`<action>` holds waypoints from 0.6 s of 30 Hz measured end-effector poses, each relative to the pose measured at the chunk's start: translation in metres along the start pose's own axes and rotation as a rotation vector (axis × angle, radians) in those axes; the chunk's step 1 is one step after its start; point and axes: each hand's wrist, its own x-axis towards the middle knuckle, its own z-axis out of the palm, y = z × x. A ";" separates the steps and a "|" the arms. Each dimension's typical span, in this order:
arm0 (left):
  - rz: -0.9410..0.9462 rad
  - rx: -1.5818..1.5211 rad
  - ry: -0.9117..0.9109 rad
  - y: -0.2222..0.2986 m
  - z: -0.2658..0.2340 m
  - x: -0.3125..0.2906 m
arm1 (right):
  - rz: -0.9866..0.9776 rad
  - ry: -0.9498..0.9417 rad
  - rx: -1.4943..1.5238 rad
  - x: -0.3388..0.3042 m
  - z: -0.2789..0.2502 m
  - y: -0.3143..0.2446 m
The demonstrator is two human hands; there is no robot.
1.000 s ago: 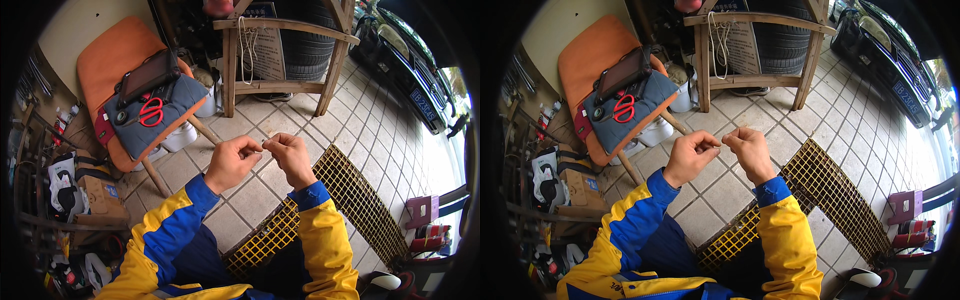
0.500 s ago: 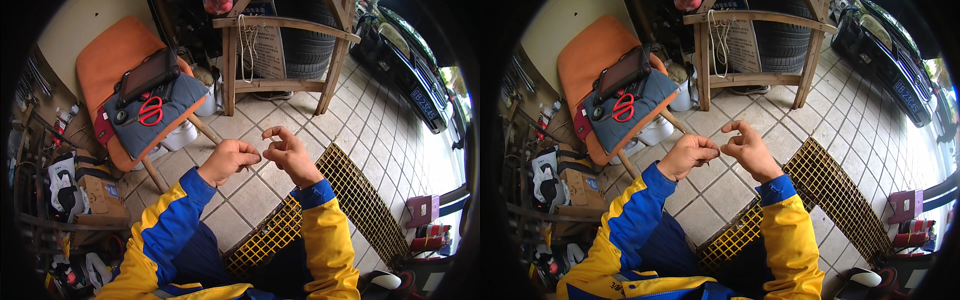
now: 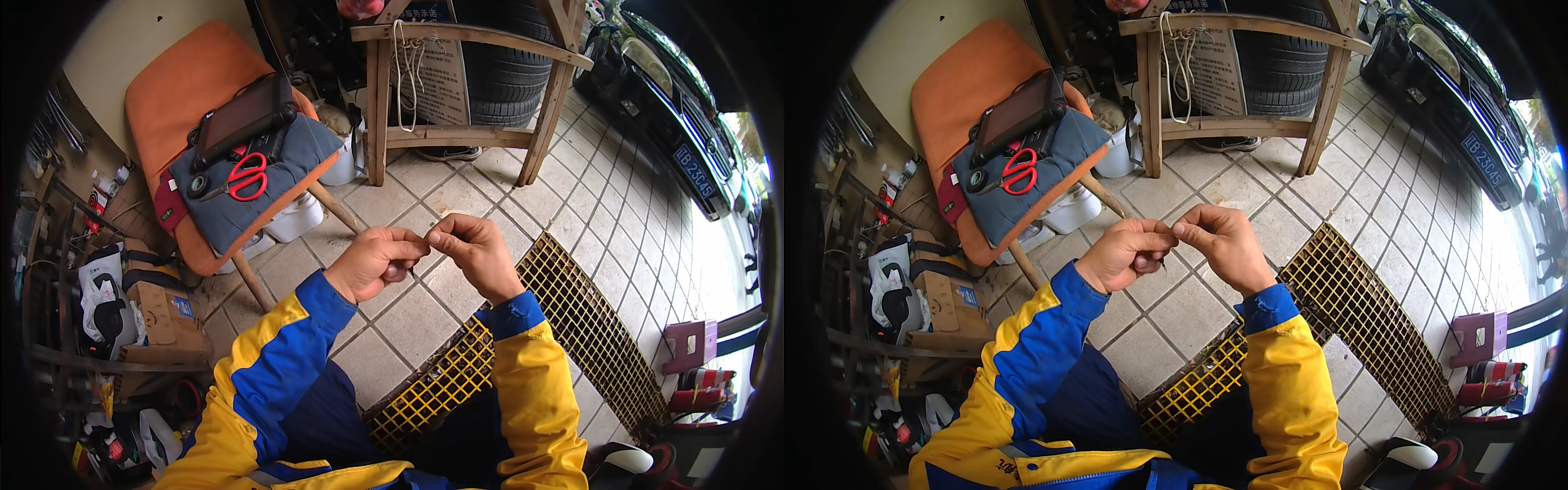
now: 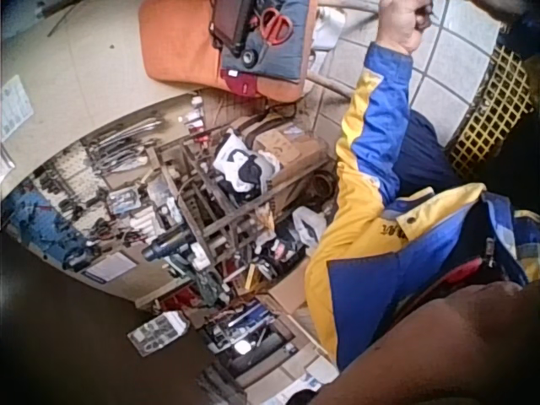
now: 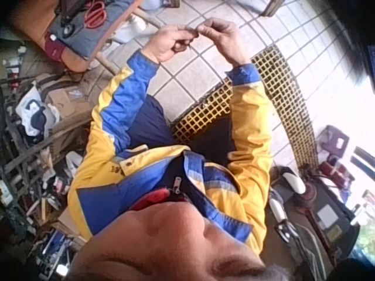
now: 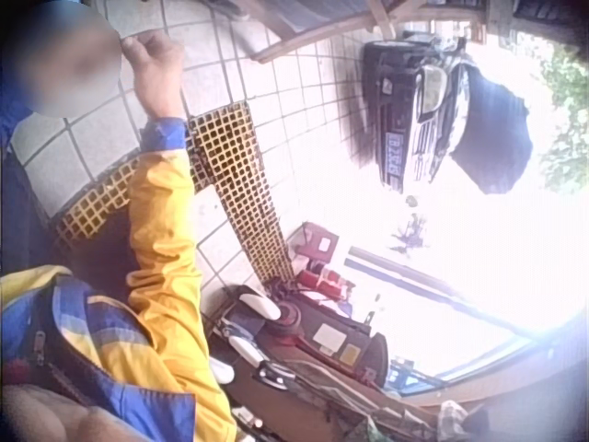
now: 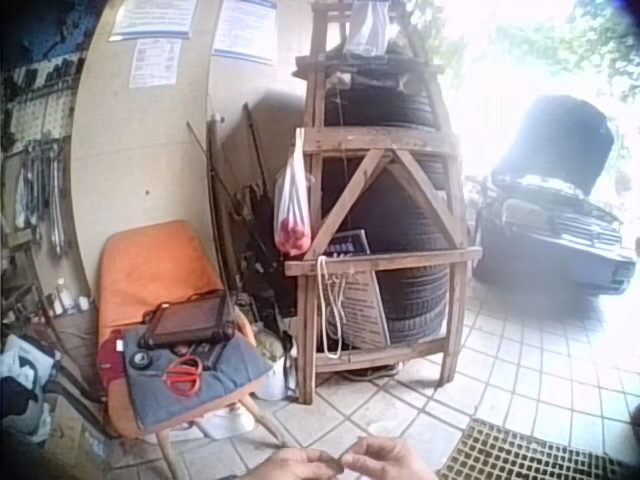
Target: The person sits on the floor and uses red scissors to cut a small piece from a plastic bag. They then manipulate a small metal component with both hands, repeatedly adjusting and inspecting it.
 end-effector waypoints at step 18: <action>0.358 0.521 0.157 -0.004 0.019 -0.002 | 0.250 0.115 0.190 -0.005 0.003 -0.013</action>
